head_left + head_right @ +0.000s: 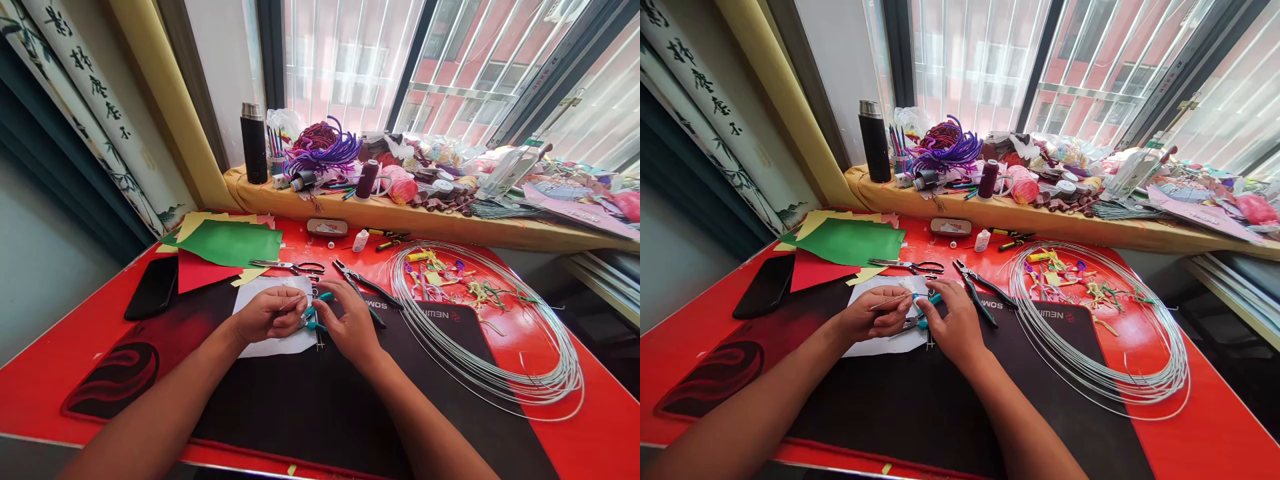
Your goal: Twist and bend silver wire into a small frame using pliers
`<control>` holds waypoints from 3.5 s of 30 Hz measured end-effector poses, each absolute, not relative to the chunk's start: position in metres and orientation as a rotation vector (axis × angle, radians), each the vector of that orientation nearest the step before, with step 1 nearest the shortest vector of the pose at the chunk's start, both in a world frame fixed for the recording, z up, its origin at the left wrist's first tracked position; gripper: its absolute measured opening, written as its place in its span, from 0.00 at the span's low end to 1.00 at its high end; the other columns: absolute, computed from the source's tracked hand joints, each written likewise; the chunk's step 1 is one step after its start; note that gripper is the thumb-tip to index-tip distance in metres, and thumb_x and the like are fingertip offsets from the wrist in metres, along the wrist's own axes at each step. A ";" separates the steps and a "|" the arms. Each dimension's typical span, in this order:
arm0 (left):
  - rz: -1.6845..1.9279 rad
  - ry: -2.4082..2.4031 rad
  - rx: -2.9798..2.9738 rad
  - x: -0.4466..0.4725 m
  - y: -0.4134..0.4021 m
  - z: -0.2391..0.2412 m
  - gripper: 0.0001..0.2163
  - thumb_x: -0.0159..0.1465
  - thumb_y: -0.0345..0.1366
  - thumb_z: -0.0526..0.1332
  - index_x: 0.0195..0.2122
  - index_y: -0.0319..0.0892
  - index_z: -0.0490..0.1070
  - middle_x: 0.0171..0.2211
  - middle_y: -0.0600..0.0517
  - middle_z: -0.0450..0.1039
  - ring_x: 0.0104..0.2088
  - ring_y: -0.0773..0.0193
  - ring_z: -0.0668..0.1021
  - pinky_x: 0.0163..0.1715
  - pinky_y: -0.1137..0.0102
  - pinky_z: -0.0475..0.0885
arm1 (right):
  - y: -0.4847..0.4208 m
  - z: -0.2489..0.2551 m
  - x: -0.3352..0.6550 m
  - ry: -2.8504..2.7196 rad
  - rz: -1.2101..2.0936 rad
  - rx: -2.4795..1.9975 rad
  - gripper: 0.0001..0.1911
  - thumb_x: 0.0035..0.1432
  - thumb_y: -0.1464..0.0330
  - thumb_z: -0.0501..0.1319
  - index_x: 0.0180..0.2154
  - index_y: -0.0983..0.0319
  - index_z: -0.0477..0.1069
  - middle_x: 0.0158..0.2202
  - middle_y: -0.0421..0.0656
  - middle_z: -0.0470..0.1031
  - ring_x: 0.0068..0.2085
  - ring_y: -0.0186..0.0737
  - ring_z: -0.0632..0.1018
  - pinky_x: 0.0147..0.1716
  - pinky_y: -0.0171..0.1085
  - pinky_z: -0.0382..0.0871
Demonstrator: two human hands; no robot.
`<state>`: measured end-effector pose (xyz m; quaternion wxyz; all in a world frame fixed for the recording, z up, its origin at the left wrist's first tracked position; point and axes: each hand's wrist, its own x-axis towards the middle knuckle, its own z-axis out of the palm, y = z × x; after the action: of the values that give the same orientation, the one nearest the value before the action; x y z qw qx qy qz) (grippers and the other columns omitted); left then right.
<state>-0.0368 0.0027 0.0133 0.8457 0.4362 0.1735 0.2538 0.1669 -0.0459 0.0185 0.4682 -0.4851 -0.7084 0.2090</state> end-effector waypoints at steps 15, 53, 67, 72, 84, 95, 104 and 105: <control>0.782 0.731 1.299 -0.031 0.009 0.018 0.17 0.63 0.49 0.70 0.42 0.40 0.79 0.29 0.47 0.80 0.24 0.62 0.80 0.23 0.72 0.70 | -0.043 0.016 0.167 -1.704 0.684 -1.253 0.11 0.69 0.66 0.60 0.40 0.59 0.82 0.39 0.44 0.85 0.39 0.44 0.83 0.42 0.38 0.73; 0.568 0.821 1.290 -0.038 0.006 0.027 0.18 0.59 0.44 0.74 0.44 0.39 0.74 0.30 0.48 0.82 0.29 0.60 0.82 0.31 0.69 0.76 | -0.044 0.003 0.168 -1.961 0.394 -1.218 0.11 0.71 0.68 0.59 0.43 0.60 0.80 0.38 0.46 0.83 0.39 0.44 0.81 0.40 0.38 0.70; 0.488 0.887 1.684 -0.038 0.006 0.021 0.11 0.64 0.43 0.65 0.34 0.40 0.79 0.23 0.55 0.69 0.24 0.67 0.67 0.25 0.72 0.61 | -0.035 0.009 0.169 -1.413 1.279 -1.153 0.17 0.65 0.54 0.63 0.40 0.62 0.79 0.30 0.40 0.75 0.27 0.35 0.74 0.30 0.35 0.66; 0.417 0.808 1.852 -0.031 -0.001 0.022 0.10 0.67 0.41 0.62 0.34 0.41 0.79 0.27 0.54 0.72 0.29 0.65 0.70 0.31 0.72 0.63 | -0.036 0.008 0.166 -1.219 1.460 -1.076 0.21 0.62 0.50 0.65 0.35 0.63 0.77 0.23 0.36 0.69 0.23 0.32 0.70 0.28 0.34 0.65; 0.558 0.789 1.685 -0.017 -0.012 0.017 0.11 0.68 0.40 0.61 0.31 0.40 0.74 0.20 0.57 0.69 0.19 0.70 0.69 0.23 0.74 0.64 | -0.035 0.002 0.162 -0.978 1.453 -1.054 0.20 0.59 0.53 0.67 0.27 0.63 0.74 0.19 0.36 0.68 0.18 0.31 0.70 0.22 0.33 0.62; 0.820 0.975 1.869 -0.012 -0.015 0.014 0.11 0.68 0.39 0.60 0.31 0.41 0.76 0.20 0.56 0.69 0.22 0.68 0.69 0.25 0.73 0.64 | -0.033 0.004 0.159 -0.746 1.476 -1.036 0.18 0.54 0.56 0.69 0.26 0.64 0.73 0.15 0.29 0.55 0.14 0.25 0.59 0.16 0.31 0.51; 0.824 0.957 1.641 -0.015 -0.007 0.010 0.15 0.66 0.47 0.64 0.31 0.40 0.75 0.19 0.56 0.68 0.20 0.67 0.69 0.23 0.72 0.63 | -0.034 0.005 0.160 -0.647 1.550 -0.998 0.16 0.52 0.58 0.70 0.28 0.65 0.75 0.16 0.28 0.53 0.15 0.24 0.55 0.17 0.31 0.47; 0.803 0.923 1.593 -0.016 -0.006 0.009 0.16 0.66 0.49 0.65 0.32 0.40 0.75 0.19 0.56 0.68 0.20 0.67 0.69 0.23 0.72 0.64 | -0.034 0.005 0.161 -0.655 1.559 -0.988 0.17 0.52 0.57 0.70 0.28 0.65 0.74 0.16 0.28 0.53 0.15 0.24 0.56 0.18 0.31 0.48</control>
<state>-0.0157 -0.0058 0.0092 0.5368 0.6692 0.3877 0.3372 0.1605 -0.0342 0.0050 0.5578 -0.4186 -0.2775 0.6608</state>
